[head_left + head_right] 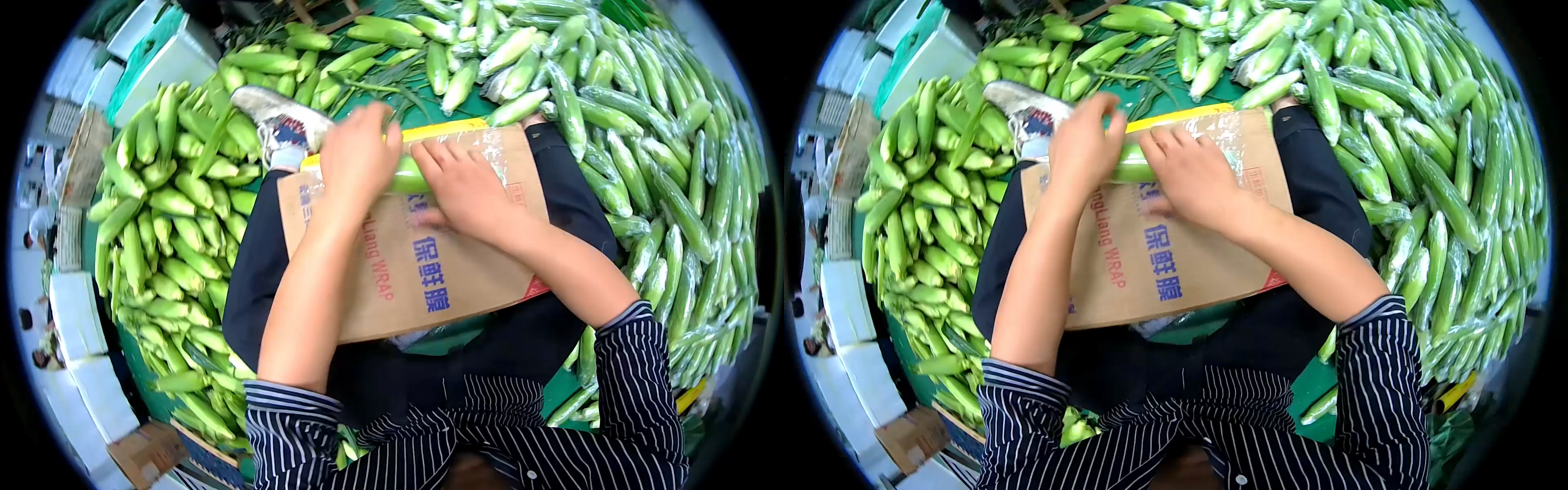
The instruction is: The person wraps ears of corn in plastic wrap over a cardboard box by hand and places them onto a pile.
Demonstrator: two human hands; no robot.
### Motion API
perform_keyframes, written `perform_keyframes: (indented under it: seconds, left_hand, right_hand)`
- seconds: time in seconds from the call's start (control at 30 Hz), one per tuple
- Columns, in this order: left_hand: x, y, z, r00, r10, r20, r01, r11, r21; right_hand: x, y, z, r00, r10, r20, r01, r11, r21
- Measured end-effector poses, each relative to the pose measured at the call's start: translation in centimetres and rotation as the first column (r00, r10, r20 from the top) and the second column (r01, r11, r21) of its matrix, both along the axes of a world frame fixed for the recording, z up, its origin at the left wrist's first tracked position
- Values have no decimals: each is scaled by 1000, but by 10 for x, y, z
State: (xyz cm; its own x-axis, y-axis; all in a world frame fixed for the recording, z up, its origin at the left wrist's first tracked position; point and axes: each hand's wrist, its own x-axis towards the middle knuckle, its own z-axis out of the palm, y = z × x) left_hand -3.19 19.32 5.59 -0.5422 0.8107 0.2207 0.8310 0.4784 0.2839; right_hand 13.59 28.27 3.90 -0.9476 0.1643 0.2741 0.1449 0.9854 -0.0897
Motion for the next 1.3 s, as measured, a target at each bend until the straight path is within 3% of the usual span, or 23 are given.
perform_keyframes:
  seconds: [0.13, 0.27, 0.3, 0.33, 0.37, 0.4, 0.5, 0.57, 0.63, 0.7, 0.73, 0.77, 0.8, 0.83, 0.87, 0.9, 0.97, 1.03, 1.07, 1.1, 1.17, 1.23, 1.3]
  left_hand:
    - [32, -55, -27, 928, -218, -302, 271, 951, 145]
    - [22, -79, -22, 843, -401, -359, 456, 886, 81]
    - [24, -80, -16, 835, -472, -283, 509, 858, 68]
    - [32, -83, -15, 852, -504, -144, 520, 846, 115]
    - [41, -88, -6, 890, -451, 68, 454, 890, -47]
    - [45, -84, 6, 868, -444, 224, 465, 884, -48]
    - [72, -80, 44, 814, -182, 552, 455, 791, -410]
    - [102, -107, 32, 826, -365, 429, 537, 741, -402]
    - [122, -145, 24, 712, -414, 567, 654, 685, -321]
    - [150, -185, 23, 526, -163, 835, 739, 572, -355]
    - [168, -205, 24, 528, -180, 830, 786, 475, -397]
    - [181, -223, 20, 532, -201, 822, 818, 370, -439]
    - [187, -251, 5, 517, -166, 840, 752, 558, -352]
    - [196, -269, -6, 479, -125, 869, 642, 725, -249]
    - [190, -274, 20, 489, -96, 867, 618, 740, -267]
    - [185, -280, 37, 484, -151, 862, 540, 826, -159]
    - [177, -309, 19, 170, -260, 950, 139, 961, 238]
    - [168, -301, 28, 241, -255, 936, 49, 967, 251]
    - [175, -294, 13, 207, -386, 899, -194, 884, 425]
    - [177, -289, -4, 240, -497, 834, -418, 722, 551]
    - [187, -258, 10, 313, -561, 766, -757, 340, 558]
    - [198, -214, 74, 403, -335, 852, -904, 3, 428]
    - [198, -273, 59, 497, -429, 755, -773, 176, 609]
  right_hand:
    - [-12, 31, -11, 995, 69, -77, -81, 985, -151]
    - [9, 10, 25, 921, 228, 317, -58, 883, -466]
    - [13, 13, 31, 885, 273, 376, -46, 857, -513]
    - [8, 15, 63, 752, 300, 587, -2, 891, -454]
    - [-2, 14, 91, 576, 310, 757, 41, 913, -405]
    - [-7, 22, 84, 693, 306, 653, -2, 906, -423]
    - [-26, 25, -2, 918, 281, 280, -194, 934, -301]
    - [-23, 19, -18, 886, 298, 354, -208, 940, -271]
    - [-26, 23, -19, 887, 289, 360, -213, 948, -237]
    - [-20, 16, -29, 906, 288, 311, -216, 945, -244]
    - [-11, 8, -49, 939, 328, 99, -300, 927, -227]
    - [8, -10, -17, 862, 433, 264, -331, 875, -354]
    - [41, -38, 37, 738, 539, 406, -324, 811, -488]
    - [82, -67, 76, 661, 545, 516, -160, 774, -613]
    - [134, -94, 30, 706, 678, 203, -326, 566, -757]
    - [180, -117, 28, 632, 689, 355, -168, 569, -805]
    - [242, -160, -19, 780, 514, 356, 268, 240, -933]
    - [254, -177, 2, 889, 299, 347, 298, 199, -934]
    - [246, -174, 8, 942, 204, 268, 175, 382, -907]
    - [239, -170, -4, 983, 137, 123, 76, 310, -948]
    - [198, -175, 9, 976, -191, -101, -143, -223, -964]
    - [161, -189, 30, 908, -411, -83, -327, -569, -755]
    - [164, -203, 2, 980, 72, -188, -96, -654, -751]
